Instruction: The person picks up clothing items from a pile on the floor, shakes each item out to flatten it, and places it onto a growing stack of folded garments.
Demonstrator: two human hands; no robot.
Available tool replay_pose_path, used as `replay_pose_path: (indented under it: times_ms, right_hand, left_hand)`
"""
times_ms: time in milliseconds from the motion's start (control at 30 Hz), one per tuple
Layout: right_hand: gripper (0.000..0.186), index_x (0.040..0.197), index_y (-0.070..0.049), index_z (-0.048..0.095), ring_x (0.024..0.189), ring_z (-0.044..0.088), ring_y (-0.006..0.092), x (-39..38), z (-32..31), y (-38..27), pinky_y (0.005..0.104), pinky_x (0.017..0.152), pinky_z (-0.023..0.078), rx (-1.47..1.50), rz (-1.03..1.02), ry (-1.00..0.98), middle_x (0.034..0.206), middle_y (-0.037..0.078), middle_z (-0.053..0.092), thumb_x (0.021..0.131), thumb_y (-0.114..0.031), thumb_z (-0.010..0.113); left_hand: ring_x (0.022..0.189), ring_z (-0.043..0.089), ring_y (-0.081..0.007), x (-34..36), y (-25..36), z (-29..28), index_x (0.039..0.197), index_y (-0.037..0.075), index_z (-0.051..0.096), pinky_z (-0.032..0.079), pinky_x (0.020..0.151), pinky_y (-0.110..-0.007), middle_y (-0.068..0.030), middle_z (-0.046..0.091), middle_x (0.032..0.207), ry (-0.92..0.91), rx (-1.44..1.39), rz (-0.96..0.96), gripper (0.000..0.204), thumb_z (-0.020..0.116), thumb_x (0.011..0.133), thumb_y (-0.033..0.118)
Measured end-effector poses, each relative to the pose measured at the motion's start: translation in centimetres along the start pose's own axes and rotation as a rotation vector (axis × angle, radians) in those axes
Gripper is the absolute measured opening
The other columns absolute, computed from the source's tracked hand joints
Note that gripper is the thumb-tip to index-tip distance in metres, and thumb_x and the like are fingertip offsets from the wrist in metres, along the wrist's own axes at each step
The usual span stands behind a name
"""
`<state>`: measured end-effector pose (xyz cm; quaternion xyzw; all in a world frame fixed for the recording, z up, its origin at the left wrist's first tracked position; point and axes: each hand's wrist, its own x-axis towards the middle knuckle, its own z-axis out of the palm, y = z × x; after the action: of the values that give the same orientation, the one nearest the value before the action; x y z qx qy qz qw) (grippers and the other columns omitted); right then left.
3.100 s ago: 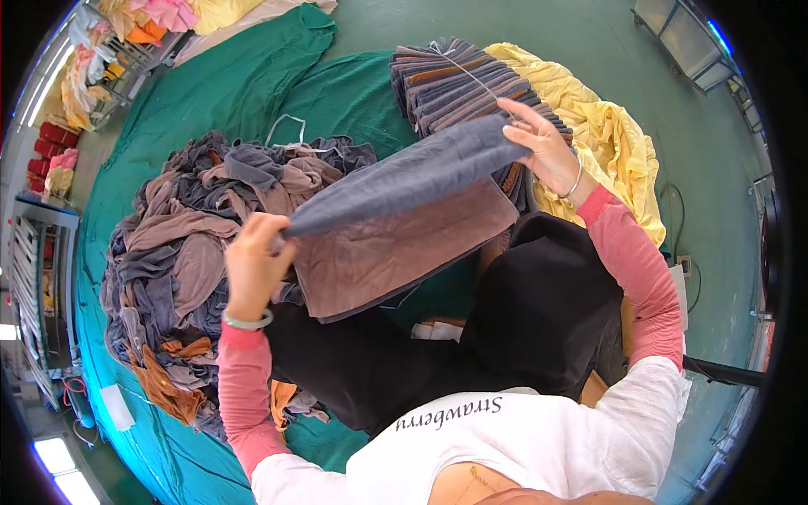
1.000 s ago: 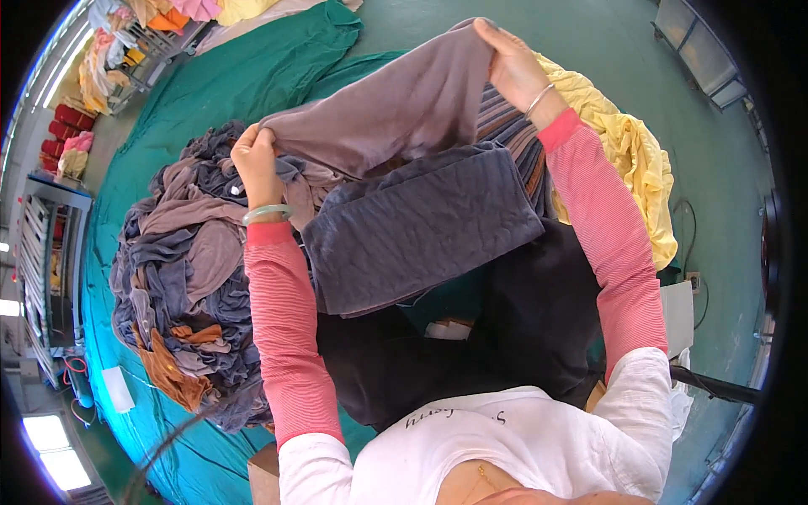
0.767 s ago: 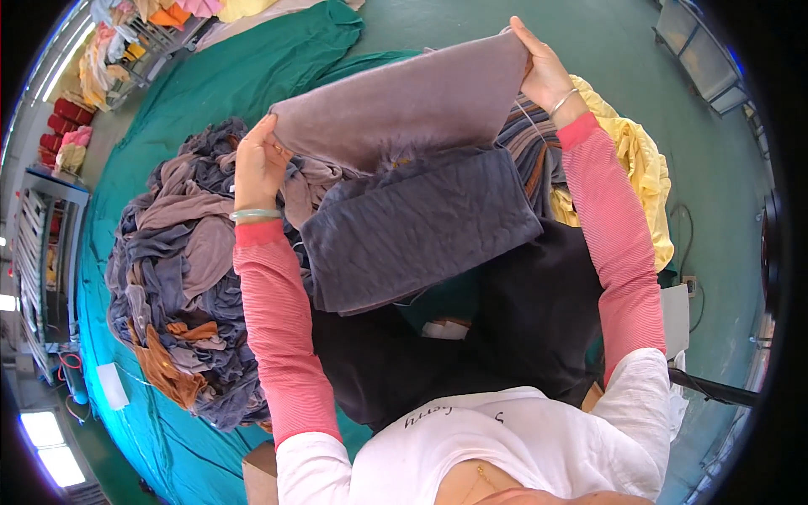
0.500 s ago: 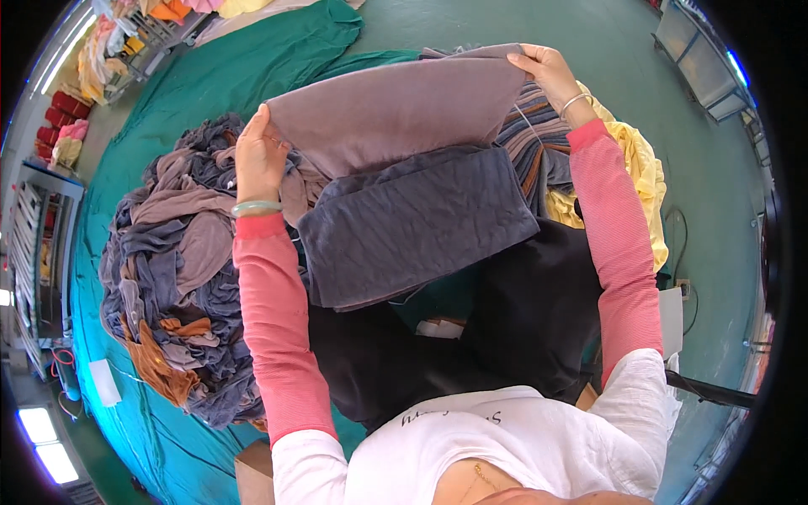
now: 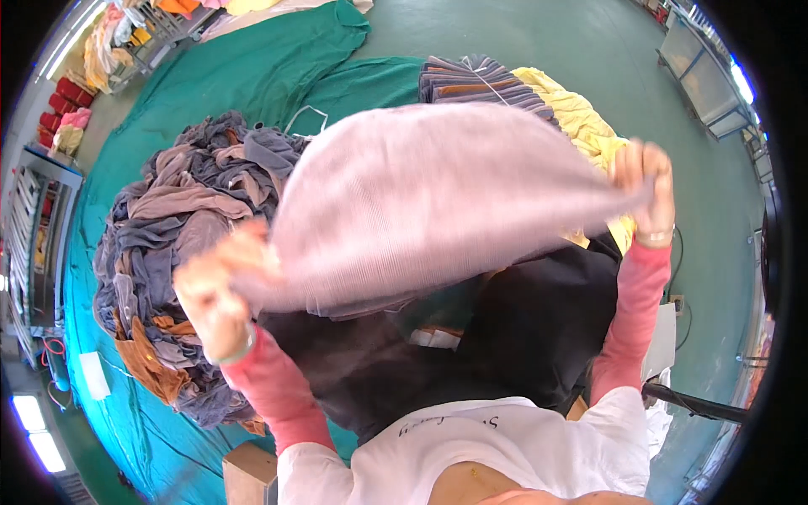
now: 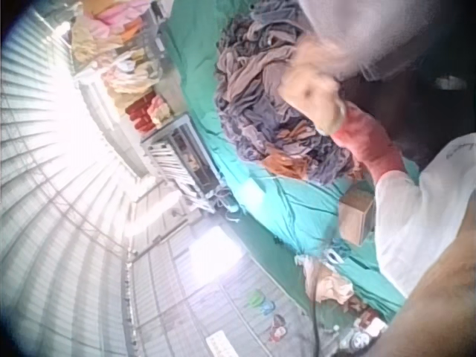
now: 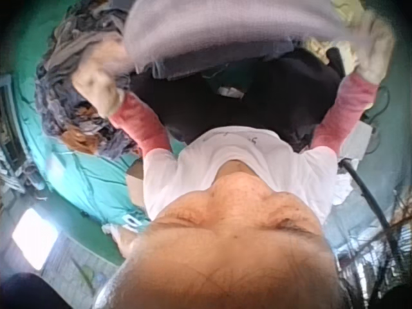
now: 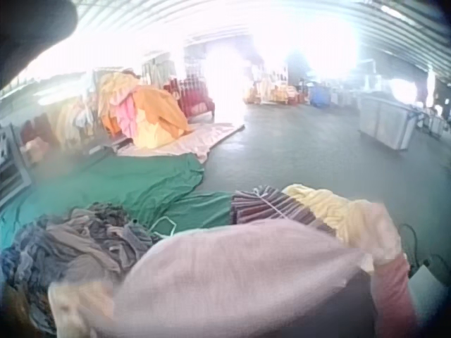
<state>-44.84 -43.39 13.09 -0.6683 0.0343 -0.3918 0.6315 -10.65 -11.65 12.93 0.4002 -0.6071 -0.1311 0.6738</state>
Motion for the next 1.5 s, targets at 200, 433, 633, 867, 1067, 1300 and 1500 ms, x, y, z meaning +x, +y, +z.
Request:
replay_pose_path:
  times_ms: [200,433,633,867,1067,1300,1500]
  right_hand:
    - [0.035,0.06,-0.008,0.04,0.062,0.054,0.0171,-2.5,-0.9,1.7,0.0293,0.058,0.045,-0.151,0.295,-0.236,0.066,0.006,0.053,0.075,-0.027,0.065]
    - [0.027,0.097,-0.007,0.059,0.081,0.056,0.009,1.2,0.1,9.9,0.0247,0.072,0.045,-0.028,0.75,0.279,0.088,-0.001,0.059,0.088,-0.032,0.053]
    - [0.025,0.106,-0.007,0.057,0.066,0.052,0.0049,-0.7,-0.1,10.4,0.0194,0.054,0.043,0.076,1.077,0.194,0.088,-0.002,0.058,0.085,-0.02,0.059]
    - [0.036,0.121,-0.007,0.051,0.063,0.043,-0.0019,1.7,2.7,6.6,0.0122,0.047,0.034,0.125,0.459,0.245,0.089,-0.005,0.054,0.085,-0.007,0.055]
    - [0.023,0.099,-0.005,0.06,0.072,0.052,0.0088,-1.6,4.7,4.3,0.0238,0.062,0.046,-0.455,0.669,-0.189,0.096,0.003,0.054,0.078,-0.015,0.064]
    - [0.05,0.112,-0.008,0.053,0.103,0.046,0.0296,-0.5,7.7,7.2,0.0364,0.089,0.038,-1.223,-0.064,-0.324,0.109,0.012,0.046,0.069,-0.024,0.071]
    - [0.082,0.137,-0.012,0.029,0.132,0.017,0.0348,0.2,10.9,12.9,0.0605,0.1,0.013,-1.437,-0.138,-0.752,0.142,0.016,0.02,0.072,-0.054,0.056]
  left_hand:
    - [0.066,0.06,-0.0234,-4.2,-0.9,0.6,0.07,0.001,0.057,0.045,0.067,-0.033,-0.0129,0.062,0.071,-0.212,-0.059,-0.591,0.024,0.063,0.077,0.023]
    - [0.075,0.054,-0.0162,-1.0,-8.6,1.0,0.113,-0.001,0.051,0.045,0.069,-0.028,-0.0101,0.056,0.094,0.141,0.63,-0.683,0.049,0.069,0.075,0.025]
    - [0.095,0.047,-0.0267,-2.4,-7.0,4.2,0.086,0.01,0.056,0.036,0.077,-0.037,-0.007,0.051,0.096,-0.441,1.126,-0.276,0.033,0.07,0.056,0.012]
    - [0.078,0.054,-0.0254,3.2,-4.1,1.3,0.075,0.008,0.055,0.038,0.068,-0.034,-0.0065,0.057,0.082,-0.059,1.104,0.016,0.024,0.06,0.055,-0.005]
    - [0.093,0.05,-0.0283,-1.2,1.7,1.4,0.078,0.008,0.057,0.039,0.078,-0.037,-0.0084,0.054,0.091,-0.53,1.059,-0.38,0.03,0.064,0.052,-0.003]
    - [0.128,0.028,-0.0353,-1.9,-1.6,4.6,0.124,0.014,0.049,0.024,0.101,-0.05,-0.0158,0.033,0.137,-0.683,1.075,-0.426,0.066,0.072,0.067,0.035]
    - [0.131,0.021,-0.0362,-4.2,-9.1,3.3,0.135,0.011,0.033,0.017,0.101,-0.057,-0.0184,0.024,0.142,-0.769,1.078,-0.358,0.079,0.059,0.074,0.053]
